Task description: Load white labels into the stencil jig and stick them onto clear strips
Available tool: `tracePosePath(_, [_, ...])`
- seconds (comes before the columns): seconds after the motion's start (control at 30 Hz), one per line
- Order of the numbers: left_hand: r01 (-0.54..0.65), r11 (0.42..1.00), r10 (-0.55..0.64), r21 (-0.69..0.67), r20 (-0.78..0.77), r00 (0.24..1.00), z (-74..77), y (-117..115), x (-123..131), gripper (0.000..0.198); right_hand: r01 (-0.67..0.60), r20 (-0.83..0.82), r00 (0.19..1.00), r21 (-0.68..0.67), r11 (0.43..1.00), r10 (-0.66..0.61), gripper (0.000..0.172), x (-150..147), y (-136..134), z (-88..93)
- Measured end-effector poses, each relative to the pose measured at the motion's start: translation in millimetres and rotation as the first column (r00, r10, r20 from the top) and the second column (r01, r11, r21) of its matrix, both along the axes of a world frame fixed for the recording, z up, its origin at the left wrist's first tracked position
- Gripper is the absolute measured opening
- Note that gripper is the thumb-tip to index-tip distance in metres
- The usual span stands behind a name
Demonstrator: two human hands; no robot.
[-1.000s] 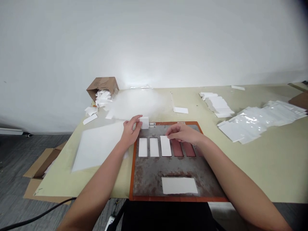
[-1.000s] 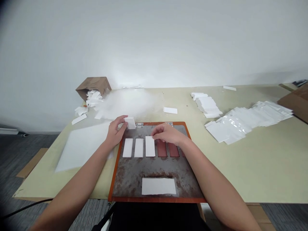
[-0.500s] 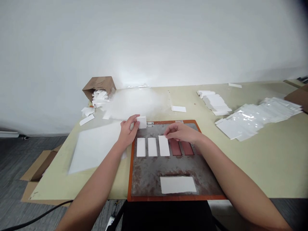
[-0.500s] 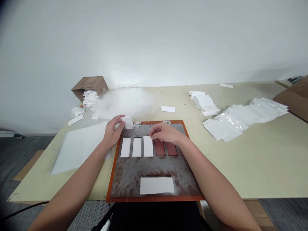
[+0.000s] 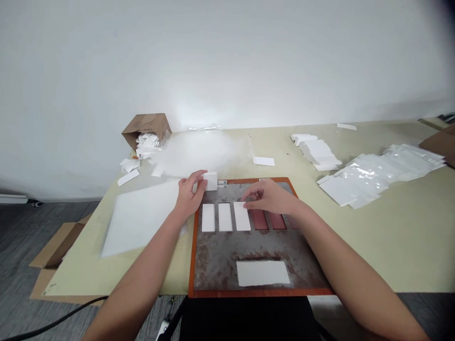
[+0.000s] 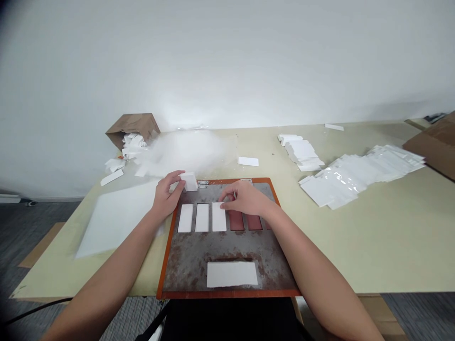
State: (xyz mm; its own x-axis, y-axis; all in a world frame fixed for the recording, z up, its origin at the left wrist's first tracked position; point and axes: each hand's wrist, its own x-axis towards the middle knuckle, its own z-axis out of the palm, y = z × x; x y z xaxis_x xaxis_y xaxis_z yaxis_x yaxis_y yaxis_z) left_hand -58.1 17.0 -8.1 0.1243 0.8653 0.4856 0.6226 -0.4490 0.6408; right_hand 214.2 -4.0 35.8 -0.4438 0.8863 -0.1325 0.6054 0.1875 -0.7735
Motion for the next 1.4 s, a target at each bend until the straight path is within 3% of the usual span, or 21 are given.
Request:
tracePosePath(0.17, [0.015,1.000,-0.016,-0.013,-0.028,0.999,0.3,-4.4,4.4,0.028,-0.110,0.127,0.986,-0.002,0.994,0.109,0.021,-8.0,-5.0,-0.8])
tracePosePath(1.4, [0.023,0.999,-0.026,-0.032,-0.084,0.996,-1.4,-6.0,7.9,0.028,-0.051,0.261,0.964,-0.042,0.998,0.060,0.019,-17.0,-9.2,2.8])
